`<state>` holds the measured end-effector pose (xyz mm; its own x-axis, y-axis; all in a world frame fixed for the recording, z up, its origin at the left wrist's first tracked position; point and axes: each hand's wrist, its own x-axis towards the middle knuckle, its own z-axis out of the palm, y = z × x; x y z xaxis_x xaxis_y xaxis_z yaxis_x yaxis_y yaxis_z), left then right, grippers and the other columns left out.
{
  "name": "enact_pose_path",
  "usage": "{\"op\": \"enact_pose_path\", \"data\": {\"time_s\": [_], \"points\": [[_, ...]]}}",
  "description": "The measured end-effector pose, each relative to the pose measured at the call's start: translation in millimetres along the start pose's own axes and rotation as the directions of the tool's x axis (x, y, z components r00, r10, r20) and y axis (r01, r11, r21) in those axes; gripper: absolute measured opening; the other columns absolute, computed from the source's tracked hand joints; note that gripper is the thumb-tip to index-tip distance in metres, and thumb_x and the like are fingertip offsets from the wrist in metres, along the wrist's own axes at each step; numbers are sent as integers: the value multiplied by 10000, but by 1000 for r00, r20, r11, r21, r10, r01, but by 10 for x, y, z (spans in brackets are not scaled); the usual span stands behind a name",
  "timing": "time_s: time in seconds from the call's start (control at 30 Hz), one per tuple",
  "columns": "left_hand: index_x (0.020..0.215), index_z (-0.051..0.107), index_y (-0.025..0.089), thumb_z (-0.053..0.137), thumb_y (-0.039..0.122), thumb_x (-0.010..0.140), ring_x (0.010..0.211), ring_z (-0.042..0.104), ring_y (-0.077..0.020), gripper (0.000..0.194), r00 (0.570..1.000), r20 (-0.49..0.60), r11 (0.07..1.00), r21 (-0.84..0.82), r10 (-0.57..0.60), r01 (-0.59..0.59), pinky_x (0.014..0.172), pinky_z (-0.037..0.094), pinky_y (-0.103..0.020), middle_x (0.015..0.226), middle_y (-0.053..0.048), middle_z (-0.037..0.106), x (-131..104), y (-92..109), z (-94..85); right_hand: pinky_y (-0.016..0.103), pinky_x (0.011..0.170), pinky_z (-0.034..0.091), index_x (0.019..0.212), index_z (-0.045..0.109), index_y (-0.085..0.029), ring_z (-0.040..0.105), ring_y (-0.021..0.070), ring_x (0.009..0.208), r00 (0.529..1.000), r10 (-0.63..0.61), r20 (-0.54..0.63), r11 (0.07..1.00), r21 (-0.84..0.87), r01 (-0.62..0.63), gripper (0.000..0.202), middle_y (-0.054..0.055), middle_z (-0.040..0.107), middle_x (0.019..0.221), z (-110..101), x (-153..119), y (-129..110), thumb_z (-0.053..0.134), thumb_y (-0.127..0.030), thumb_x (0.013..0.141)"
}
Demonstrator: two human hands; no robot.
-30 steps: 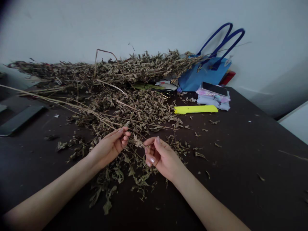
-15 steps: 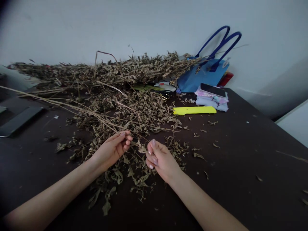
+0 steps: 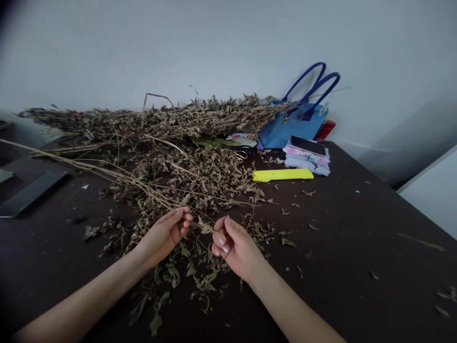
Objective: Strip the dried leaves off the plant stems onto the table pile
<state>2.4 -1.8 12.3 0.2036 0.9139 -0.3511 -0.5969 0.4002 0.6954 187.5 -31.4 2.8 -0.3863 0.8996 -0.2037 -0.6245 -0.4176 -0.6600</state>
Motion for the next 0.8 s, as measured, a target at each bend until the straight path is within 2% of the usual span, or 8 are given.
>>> {"op": "enact_pose_path", "data": {"time_s": [0.13,0.33,0.47,0.67,0.8], "points": [[885,612,98,555,118,839,596,575,-79,75,1000,-28,1000,-4,-5,5,557,472,-166,735,-56,641,-2,34,5,204,500,355,842,595,-201,282,47,444,999,-17,37,999,-46,19,183,-72,381,543,26,-31,27,543,-375,863],[897,625,104,579,133,828,610,576,-83,88,1000,-5,1000,10,-7,8,557,473,-167,752,-53,639,1,21,-21,214,471,373,742,545,-185,285,42,418,999,-30,26,990,-137,33,248,-55,458,560,33,-16,82,516,-392,876],[900,636,114,622,162,803,613,574,-89,109,1000,16,1000,17,-15,15,567,477,-177,750,-52,640,4,-10,-44,210,467,371,691,511,-182,282,50,414,998,-59,-3,985,-161,57,296,-74,378,484,34,5,97,531,-422,862],[898,642,117,654,180,779,617,567,-88,135,999,-15,999,27,-40,41,570,472,-178,744,-44,635,9,-8,-41,184,401,333,713,540,-188,177,44,359,998,-59,1,987,-151,59,286,-111,239,394,30,9,91,520,-427,870],[900,639,114,635,162,792,616,564,-87,118,999,-34,998,45,-41,43,563,469,-177,745,-45,631,2,20,-8,178,389,331,835,596,-191,199,47,366,992,-114,-51,985,-140,106,239,-105,278,408,16,22,29,528,-417,867]]}}
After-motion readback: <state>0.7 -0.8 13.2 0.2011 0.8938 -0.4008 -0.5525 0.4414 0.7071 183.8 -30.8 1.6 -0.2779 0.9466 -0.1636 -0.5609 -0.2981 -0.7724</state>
